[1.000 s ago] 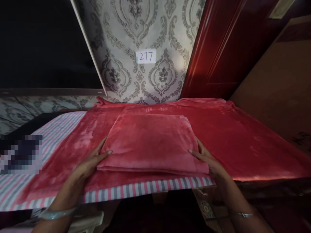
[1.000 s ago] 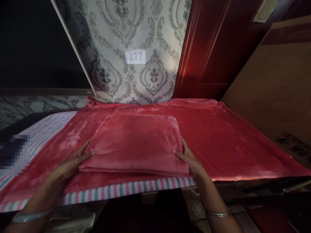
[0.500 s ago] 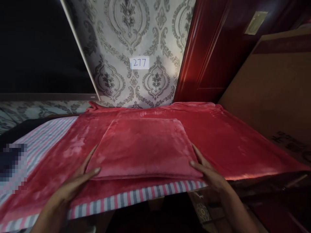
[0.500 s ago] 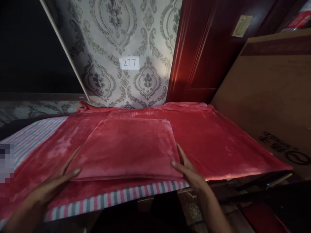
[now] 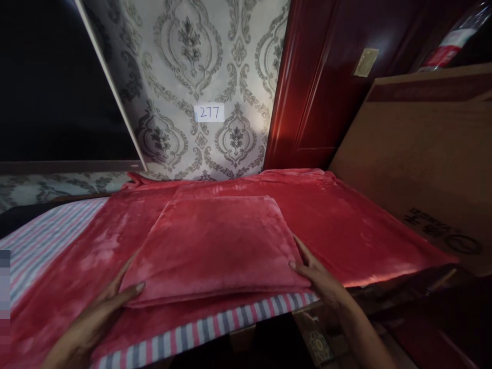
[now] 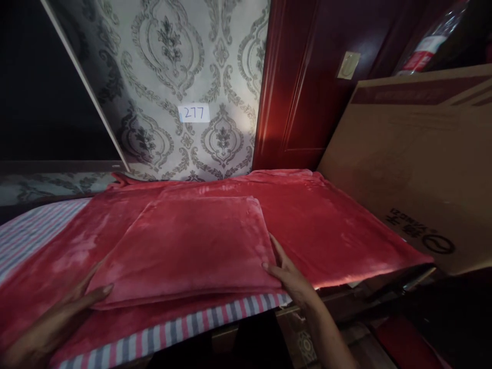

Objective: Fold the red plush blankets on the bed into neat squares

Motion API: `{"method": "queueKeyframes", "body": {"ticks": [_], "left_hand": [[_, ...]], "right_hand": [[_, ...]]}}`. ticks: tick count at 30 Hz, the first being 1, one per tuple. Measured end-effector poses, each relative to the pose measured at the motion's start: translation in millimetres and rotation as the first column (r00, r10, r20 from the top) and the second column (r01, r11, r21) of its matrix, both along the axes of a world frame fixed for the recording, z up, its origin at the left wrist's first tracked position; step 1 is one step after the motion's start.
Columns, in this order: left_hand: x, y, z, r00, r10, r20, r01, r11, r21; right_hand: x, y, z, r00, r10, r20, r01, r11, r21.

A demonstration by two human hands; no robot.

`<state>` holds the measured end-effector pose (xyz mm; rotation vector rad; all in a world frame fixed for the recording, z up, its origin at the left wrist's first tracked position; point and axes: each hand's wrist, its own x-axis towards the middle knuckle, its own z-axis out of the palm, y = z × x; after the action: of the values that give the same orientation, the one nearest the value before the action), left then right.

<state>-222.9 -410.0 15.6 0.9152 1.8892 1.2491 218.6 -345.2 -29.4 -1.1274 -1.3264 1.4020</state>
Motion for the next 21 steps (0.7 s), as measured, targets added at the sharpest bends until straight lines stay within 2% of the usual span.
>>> {"method": "queueKeyframes", "body": {"ticks": [2,4,7,9,11,12,14,15,17,19,21], "left_hand": [[-6,-1,3.4,0.995,-0.035,-0.088,0.037,0.999,0.011],[-18,3,9.7,0.969,-0.037,-0.244,0.036,0.999,-0.008],[-31,23,27.4,0.902,-0.058,-0.427,0.058,0.998,-0.012],[-25,48,44.0,0.835,-0.175,-0.521,0.194,0.981,-0.018],[-4,82,60.6,0.687,-0.359,-0.632,0.403,0.912,-0.08],[12,101,67.1,0.591,-0.442,-0.675,0.497,0.858,-0.127],[45,138,73.4,0.411,-0.498,-0.764,0.581,0.789,-0.201],[60,154,72.3,0.342,-0.494,-0.799,0.568,0.786,-0.243],[84,176,61.4,0.265,-0.448,-0.854,0.44,0.844,-0.306],[96,185,42.1,0.215,-0.441,-0.871,0.357,0.866,-0.35],[100,183,21.7,0.176,-0.405,-0.897,0.333,0.883,-0.333]], "right_hand": [[8,6,4.4,0.993,0.004,0.119,-0.01,0.999,0.044],[13,19,11.8,0.961,-0.067,0.267,0.027,0.988,0.152],[0,49,34.3,0.875,-0.228,0.428,0.047,0.919,0.392],[-26,74,57.1,0.809,-0.251,0.532,-0.067,0.859,0.508],[-61,101,81.2,0.682,-0.244,0.69,-0.219,0.832,0.51],[-79,114,91.4,0.595,-0.241,0.767,-0.262,0.844,0.469],[-109,134,103.2,0.412,-0.247,0.877,-0.237,0.9,0.365],[-120,141,103.9,0.366,-0.25,0.896,-0.209,0.917,0.341],[-134,148,94.8,0.319,-0.26,0.911,-0.158,0.933,0.322],[-137,147,76.8,0.302,-0.279,0.912,-0.133,0.934,0.33],[-134,144,58.1,0.283,-0.327,0.902,-0.124,0.92,0.373]]}}
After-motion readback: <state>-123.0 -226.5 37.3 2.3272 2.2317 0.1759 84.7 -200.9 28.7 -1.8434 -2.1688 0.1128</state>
